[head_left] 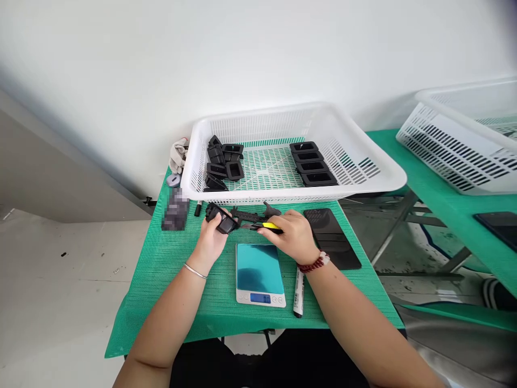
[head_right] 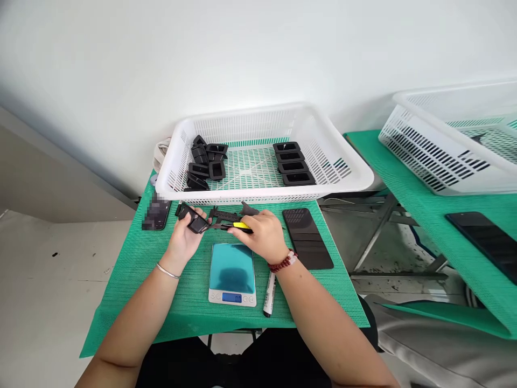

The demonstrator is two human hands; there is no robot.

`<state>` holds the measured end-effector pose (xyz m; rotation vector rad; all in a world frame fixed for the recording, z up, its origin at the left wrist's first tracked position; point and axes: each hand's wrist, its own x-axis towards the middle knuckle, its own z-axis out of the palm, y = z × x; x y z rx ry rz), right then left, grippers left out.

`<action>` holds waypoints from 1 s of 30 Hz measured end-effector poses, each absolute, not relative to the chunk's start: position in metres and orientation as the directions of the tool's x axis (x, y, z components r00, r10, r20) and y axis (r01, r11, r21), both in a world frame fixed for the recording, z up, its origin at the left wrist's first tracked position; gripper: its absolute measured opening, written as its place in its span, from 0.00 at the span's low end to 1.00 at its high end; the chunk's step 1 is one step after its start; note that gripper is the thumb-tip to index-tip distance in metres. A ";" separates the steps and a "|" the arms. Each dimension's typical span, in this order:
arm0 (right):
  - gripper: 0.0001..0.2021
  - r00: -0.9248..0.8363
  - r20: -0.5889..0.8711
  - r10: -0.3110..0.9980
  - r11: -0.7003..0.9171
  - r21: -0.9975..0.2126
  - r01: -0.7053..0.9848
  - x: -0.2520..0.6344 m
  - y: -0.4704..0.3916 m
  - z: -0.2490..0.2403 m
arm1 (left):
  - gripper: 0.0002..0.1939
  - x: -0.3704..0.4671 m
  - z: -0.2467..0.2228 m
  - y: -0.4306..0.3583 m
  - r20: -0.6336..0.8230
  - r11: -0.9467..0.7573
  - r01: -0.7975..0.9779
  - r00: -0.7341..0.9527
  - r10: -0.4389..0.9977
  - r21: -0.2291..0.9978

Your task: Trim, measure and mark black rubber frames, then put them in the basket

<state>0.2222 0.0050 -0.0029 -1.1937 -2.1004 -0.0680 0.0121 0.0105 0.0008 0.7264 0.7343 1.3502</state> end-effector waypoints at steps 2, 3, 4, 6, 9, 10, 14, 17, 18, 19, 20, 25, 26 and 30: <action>0.19 -0.335 0.597 0.729 0.581 -0.280 0.764 0.221 0.005 -0.004 | 0.14 0.014 0.001 0.012 -0.052 0.086 -0.600 0.075 0.996 0.796; 0.19 -0.340 0.597 0.726 0.583 -0.273 0.766 0.221 0.005 -0.004 | 0.15 0.016 0.001 0.012 -0.046 0.084 -0.603 0.078 0.996 0.793; 0.20 -0.341 0.598 0.725 0.580 -0.262 0.772 0.221 0.006 -0.004 | 0.16 0.017 0.001 0.011 -0.037 0.078 -0.599 0.079 0.996 0.797; 0.20 -0.333 0.604 0.724 0.560 -0.232 0.795 0.222 0.006 -0.005 | 0.18 0.020 0.000 0.010 -0.015 0.065 -0.570 0.092 0.996 0.819; 0.20 -0.304 0.629 0.716 0.518 -0.186 0.835 0.224 0.008 -0.005 | 0.21 0.021 0.000 0.007 -0.006 0.071 -0.519 0.126 0.992 0.852; 0.20 -0.293 0.641 0.709 0.507 -0.174 0.844 0.224 0.008 -0.006 | 0.21 0.021 0.001 0.006 -0.017 0.085 -0.509 0.137 0.990 0.857; 0.20 -0.233 0.691 0.684 0.458 -0.159 0.875 0.225 0.008 -0.007 | 0.19 0.018 0.003 0.008 -0.102 0.157 -0.510 0.133 0.986 0.846; 0.20 -0.191 0.710 0.678 0.433 -0.176 0.884 0.224 0.006 -0.006 | 0.16 0.017 0.003 0.009 -0.163 0.188 -0.552 0.095 0.982 0.812; 0.19 -0.190 0.715 0.673 0.439 -0.179 0.881 0.224 0.006 -0.006 | 0.16 0.018 0.002 0.009 -0.172 0.193 -0.564 0.090 0.981 0.803; 0.18 -0.197 0.720 0.666 0.451 -0.178 0.874 0.223 0.005 -0.006 | 0.15 0.019 0.002 0.008 -0.175 0.193 -0.574 0.087 0.981 0.796; 0.17 -0.208 0.726 0.656 0.468 -0.174 0.867 0.223 0.005 -0.005 | 0.14 0.019 0.002 0.008 -0.173 0.190 -0.583 0.085 0.981 0.790; 0.14 -0.230 0.752 0.617 0.490 -0.138 0.861 0.223 0.005 -0.005 | 0.12 0.021 0.000 0.006 -0.174 0.180 -0.614 0.070 0.982 0.769; 0.14 -0.225 0.759 0.611 0.486 -0.135 0.864 0.222 0.005 -0.004 | 0.12 0.020 0.000 0.006 -0.177 0.180 -0.615 0.067 0.982 0.768; 0.13 -0.224 0.776 0.589 0.506 -0.138 0.851 0.220 0.003 -0.003 | 0.13 0.020 0.000 0.006 -0.182 0.182 -0.619 0.063 0.981 0.764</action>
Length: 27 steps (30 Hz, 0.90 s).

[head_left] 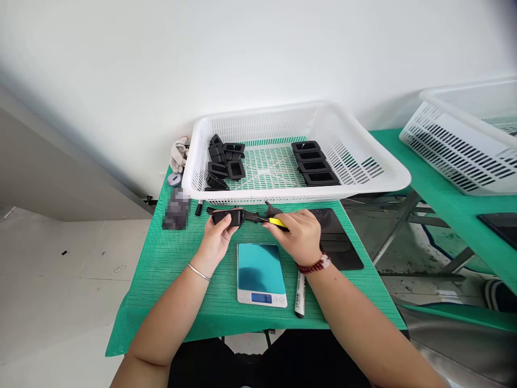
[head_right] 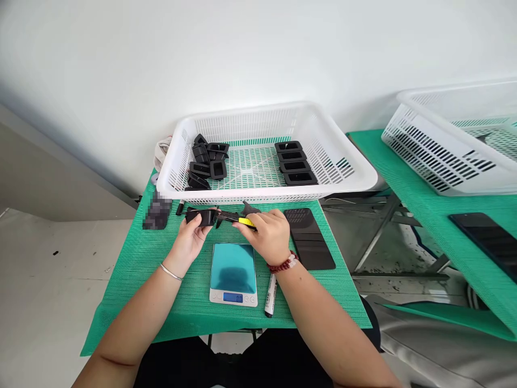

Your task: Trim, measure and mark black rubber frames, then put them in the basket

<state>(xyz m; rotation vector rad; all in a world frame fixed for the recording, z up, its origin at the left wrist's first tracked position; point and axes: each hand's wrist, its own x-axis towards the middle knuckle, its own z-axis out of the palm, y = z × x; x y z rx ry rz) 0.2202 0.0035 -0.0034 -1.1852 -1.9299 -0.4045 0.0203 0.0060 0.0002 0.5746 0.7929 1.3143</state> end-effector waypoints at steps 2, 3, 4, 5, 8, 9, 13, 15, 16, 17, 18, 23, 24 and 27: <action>0.13 -0.241 0.770 0.591 0.526 -0.141 0.838 0.219 0.003 -0.004 | 0.14 0.021 0.001 0.006 -0.184 0.189 -0.626 0.073 0.980 0.757; 0.13 -0.248 0.765 0.595 0.532 -0.143 0.835 0.219 0.003 -0.004 | 0.14 0.021 0.001 0.005 -0.189 0.193 -0.629 0.075 0.979 0.753; 0.13 -0.249 0.759 0.601 0.530 -0.145 0.836 0.219 0.003 -0.004 | 0.14 0.021 0.001 0.005 -0.197 0.197 -0.633 0.071 0.978 0.749; 0.13 -0.244 0.755 0.608 0.519 -0.146 0.842 0.219 0.003 -0.004 | 0.14 0.021 0.001 0.005 -0.206 0.196 -0.638 0.060 0.977 0.745; 0.14 -0.205 0.748 0.631 0.464 -0.152 0.873 0.221 0.004 -0.005 | 0.14 0.021 0.001 0.004 -0.227 0.184 -0.653 0.019 0.974 0.735; 0.14 -0.197 0.748 0.634 0.456 -0.156 0.876 0.221 0.004 -0.005 | 0.14 0.021 0.000 0.004 -0.227 0.179 -0.656 0.012 0.974 0.733; 0.12 -0.206 0.764 0.611 0.498 -0.169 0.851 0.219 0.003 -0.005 | 0.15 0.021 -0.001 0.004 -0.221 0.182 -0.643 0.021 0.975 0.744; 0.12 -0.209 0.769 0.604 0.511 -0.173 0.842 0.218 0.002 -0.004 | 0.15 0.021 -0.002 0.004 -0.222 0.190 -0.640 0.031 0.975 0.745; 0.12 -0.208 0.769 0.604 0.511 -0.174 0.842 0.217 0.002 -0.004 | 0.15 0.021 -0.002 0.004 -0.222 0.193 -0.641 0.036 0.974 0.743; 0.12 -0.205 0.769 0.606 0.508 -0.175 0.843 0.217 0.002 -0.004 | 0.15 0.021 -0.002 0.004 -0.222 0.195 -0.645 0.040 0.974 0.739; 0.12 -0.202 0.767 0.609 0.503 -0.176 0.846 0.218 0.002 -0.004 | 0.15 0.021 -0.002 0.004 -0.222 0.195 -0.649 0.042 0.974 0.735; 0.13 -0.188 0.740 0.645 0.467 -0.188 0.864 0.218 0.002 -0.006 | 0.16 0.021 0.000 0.003 -0.211 0.180 -0.653 0.031 0.977 0.735; 0.13 -0.192 0.734 0.651 0.472 -0.195 0.860 0.218 0.002 -0.006 | 0.16 0.021 0.000 0.003 -0.209 0.180 -0.647 0.033 0.977 0.741; 0.13 -0.218 0.734 0.644 0.508 -0.196 0.839 0.216 0.001 -0.006 | 0.16 0.021 0.001 0.003 -0.211 0.186 -0.629 0.036 0.977 0.755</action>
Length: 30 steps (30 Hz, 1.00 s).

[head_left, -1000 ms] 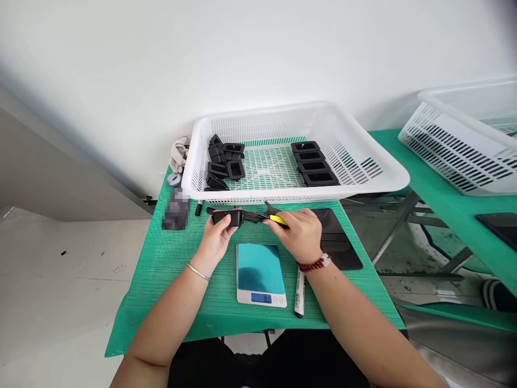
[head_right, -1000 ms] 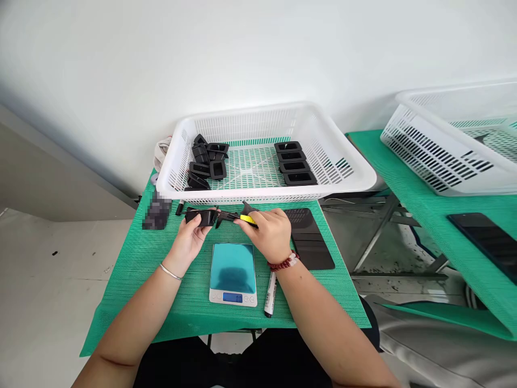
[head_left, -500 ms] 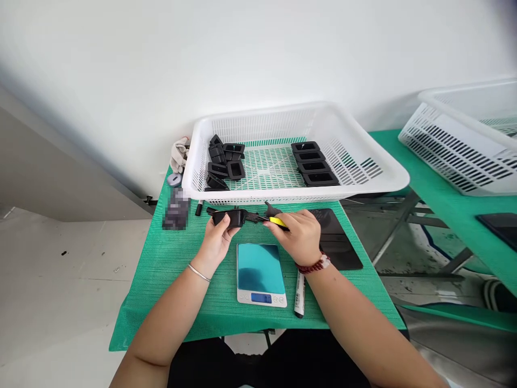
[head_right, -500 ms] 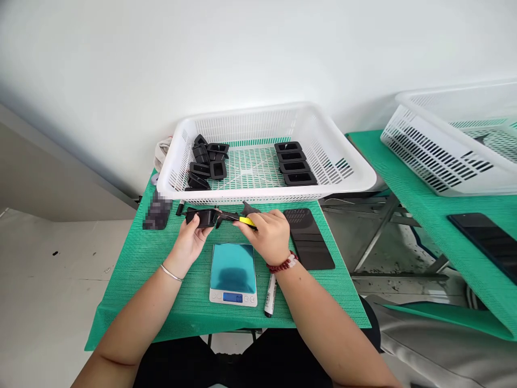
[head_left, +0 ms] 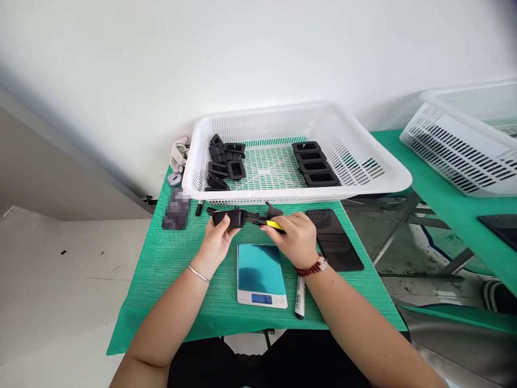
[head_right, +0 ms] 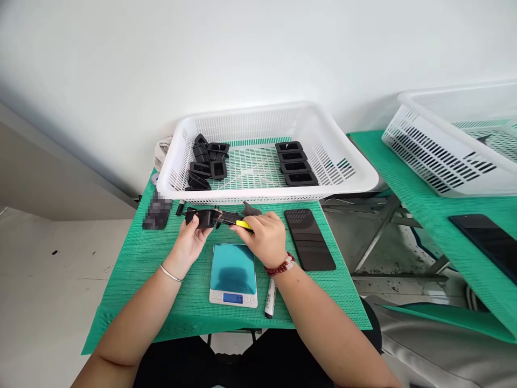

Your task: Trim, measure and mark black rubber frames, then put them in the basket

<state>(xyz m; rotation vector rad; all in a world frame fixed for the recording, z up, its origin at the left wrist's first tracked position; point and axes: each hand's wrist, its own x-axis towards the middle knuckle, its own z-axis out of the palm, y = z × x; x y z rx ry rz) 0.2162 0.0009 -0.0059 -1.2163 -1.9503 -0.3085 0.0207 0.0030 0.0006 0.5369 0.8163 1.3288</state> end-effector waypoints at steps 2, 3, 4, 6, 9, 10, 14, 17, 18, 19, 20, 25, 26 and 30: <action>0.13 -0.211 0.749 0.628 0.500 -0.181 0.847 0.216 0.001 -0.006 | 0.16 0.020 0.000 0.003 -0.222 0.195 -0.623 0.035 0.974 0.758; 0.13 -0.200 0.755 0.624 0.487 -0.176 0.856 0.216 0.001 -0.005 | 0.16 0.020 0.000 0.003 -0.227 0.201 -0.621 0.038 0.973 0.758; 0.13 -0.190 0.756 0.626 0.474 -0.175 0.863 0.217 0.001 -0.005 | 0.17 0.020 0.000 0.003 -0.230 0.207 -0.618 0.044 0.972 0.758; 0.13 -0.178 0.748 0.640 0.461 -0.187 0.867 0.218 0.002 -0.005 | 0.18 0.019 0.000 0.003 -0.229 0.216 -0.618 0.061 0.972 0.755; 0.13 -0.181 0.747 0.640 0.475 -0.200 0.857 0.219 0.002 -0.004 | 0.20 0.019 0.000 0.003 -0.228 0.228 -0.626 0.082 0.970 0.746; 0.13 -0.179 0.755 0.631 0.480 -0.198 0.855 0.219 0.001 -0.004 | 0.20 0.019 0.000 0.003 -0.234 0.233 -0.629 0.083 0.969 0.741; 0.13 -0.185 0.778 0.600 0.501 -0.185 0.845 0.218 0.000 -0.003 | 0.18 0.020 0.000 0.002 -0.260 0.236 -0.642 0.058 0.964 0.730; 0.13 -0.223 0.765 0.604 0.539 -0.186 0.822 0.216 0.000 -0.004 | 0.18 0.021 0.002 0.001 -0.259 0.247 -0.638 0.078 0.963 0.729; 0.13 -0.236 0.761 0.605 0.551 -0.186 0.814 0.215 -0.001 -0.004 | 0.19 0.021 0.002 0.001 -0.257 0.254 -0.637 0.090 0.962 0.728; 0.13 -0.244 0.758 0.606 0.558 -0.186 0.809 0.215 -0.001 -0.004 | 0.19 0.021 0.002 0.001 -0.257 0.260 -0.636 0.099 0.961 0.726; 0.13 -0.245 0.754 0.610 0.556 -0.186 0.810 0.215 0.000 -0.004 | 0.19 0.021 0.002 0.001 -0.259 0.263 -0.637 0.102 0.961 0.724; 0.12 -0.192 0.765 0.615 0.501 -0.191 0.844 0.217 0.000 -0.004 | 0.19 0.021 0.001 0.002 -0.275 0.266 -0.650 0.091 0.957 0.712; 0.12 -0.197 0.768 0.609 0.508 -0.187 0.841 0.217 0.000 -0.004 | 0.19 0.021 0.001 0.003 -0.276 0.267 -0.651 0.091 0.957 0.710; 0.12 -0.230 0.757 0.611 0.536 -0.183 0.824 0.216 0.000 -0.005 | 0.19 0.020 0.001 0.003 -0.277 0.272 -0.654 0.099 0.956 0.706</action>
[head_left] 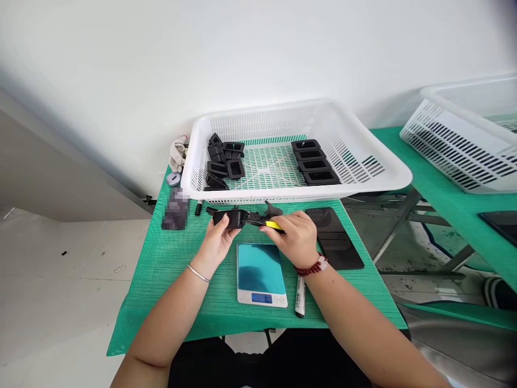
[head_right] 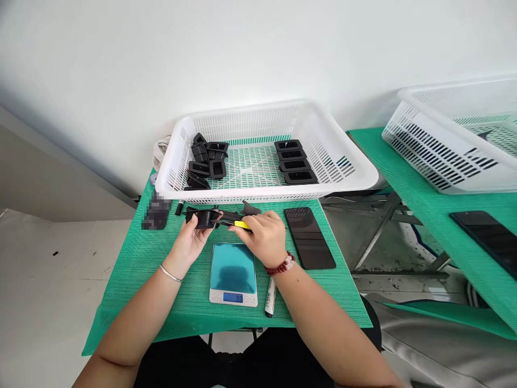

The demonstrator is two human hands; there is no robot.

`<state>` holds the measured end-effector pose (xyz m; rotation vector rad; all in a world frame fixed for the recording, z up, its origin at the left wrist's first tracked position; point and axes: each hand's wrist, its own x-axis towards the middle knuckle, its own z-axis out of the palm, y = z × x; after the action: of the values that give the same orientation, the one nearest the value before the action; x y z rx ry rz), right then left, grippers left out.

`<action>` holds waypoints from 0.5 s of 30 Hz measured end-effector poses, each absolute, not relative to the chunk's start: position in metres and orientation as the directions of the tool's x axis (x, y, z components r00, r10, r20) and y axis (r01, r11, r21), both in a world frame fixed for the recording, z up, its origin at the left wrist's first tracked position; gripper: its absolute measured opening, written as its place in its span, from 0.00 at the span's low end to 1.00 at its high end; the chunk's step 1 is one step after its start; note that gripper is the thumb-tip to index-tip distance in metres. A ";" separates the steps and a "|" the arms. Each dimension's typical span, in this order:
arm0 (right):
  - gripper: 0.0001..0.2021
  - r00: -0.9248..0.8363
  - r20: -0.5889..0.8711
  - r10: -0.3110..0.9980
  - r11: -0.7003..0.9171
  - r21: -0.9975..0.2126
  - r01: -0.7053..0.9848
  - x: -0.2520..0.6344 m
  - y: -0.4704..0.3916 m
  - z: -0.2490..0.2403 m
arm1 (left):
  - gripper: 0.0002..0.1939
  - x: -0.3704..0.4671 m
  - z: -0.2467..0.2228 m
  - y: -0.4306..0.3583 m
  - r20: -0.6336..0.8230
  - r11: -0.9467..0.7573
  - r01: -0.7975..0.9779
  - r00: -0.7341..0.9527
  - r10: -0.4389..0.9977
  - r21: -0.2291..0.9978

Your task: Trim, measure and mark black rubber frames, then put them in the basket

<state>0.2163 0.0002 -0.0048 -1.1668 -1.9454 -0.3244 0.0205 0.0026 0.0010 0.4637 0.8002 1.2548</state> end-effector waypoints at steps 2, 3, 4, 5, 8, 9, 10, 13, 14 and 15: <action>0.13 -0.189 0.757 0.625 0.494 -0.196 0.847 0.217 0.001 -0.005 | 0.19 0.020 0.001 0.003 -0.279 0.276 -0.657 0.103 0.955 0.702; 0.13 -0.164 0.758 0.631 0.468 -0.204 0.860 0.218 0.001 -0.005 | 0.19 0.020 0.002 0.003 -0.279 0.275 -0.660 0.103 0.955 0.699; 0.14 -0.145 0.757 0.638 0.448 -0.211 0.869 0.219 0.001 -0.004 | 0.19 0.019 0.002 0.004 -0.276 0.273 -0.667 0.104 0.955 0.694; 0.15 -0.139 0.754 0.642 0.440 -0.214 0.872 0.220 0.001 -0.004 | 0.20 0.019 0.003 0.004 -0.269 0.269 -0.675 0.108 0.957 0.687; 0.17 -0.187 0.732 0.655 0.472 -0.203 0.858 0.220 0.002 -0.003 | 0.23 0.017 0.005 0.006 -0.232 0.254 -0.701 0.128 0.964 0.666; 0.17 -0.207 0.726 0.656 0.486 -0.196 0.852 0.219 0.002 -0.003 | 0.24 0.016 0.006 0.007 -0.219 0.249 -0.704 0.135 0.966 0.665; 0.17 -0.221 0.722 0.656 0.494 -0.189 0.849 0.219 0.002 -0.003 | 0.25 0.016 0.006 0.007 -0.205 0.247 -0.700 0.145 0.968 0.670; 0.16 -0.215 0.720 0.660 0.485 -0.190 0.854 0.219 0.002 -0.004 | 0.26 0.017 0.003 0.005 -0.155 0.230 -0.646 0.172 0.973 0.728; 0.16 -0.201 0.723 0.661 0.478 -0.199 0.856 0.219 0.003 -0.004 | 0.26 0.018 0.001 0.005 -0.139 0.215 -0.620 0.168 0.976 0.755; 0.15 -0.187 0.725 0.663 0.471 -0.210 0.857 0.219 0.003 -0.005 | 0.25 0.019 -0.001 0.004 -0.125 0.193 -0.592 0.154 0.980 0.782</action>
<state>0.2189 0.0026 -0.0047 -1.2657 -1.9274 -0.3095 0.0190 0.0041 -0.0007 0.6599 0.7298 1.2518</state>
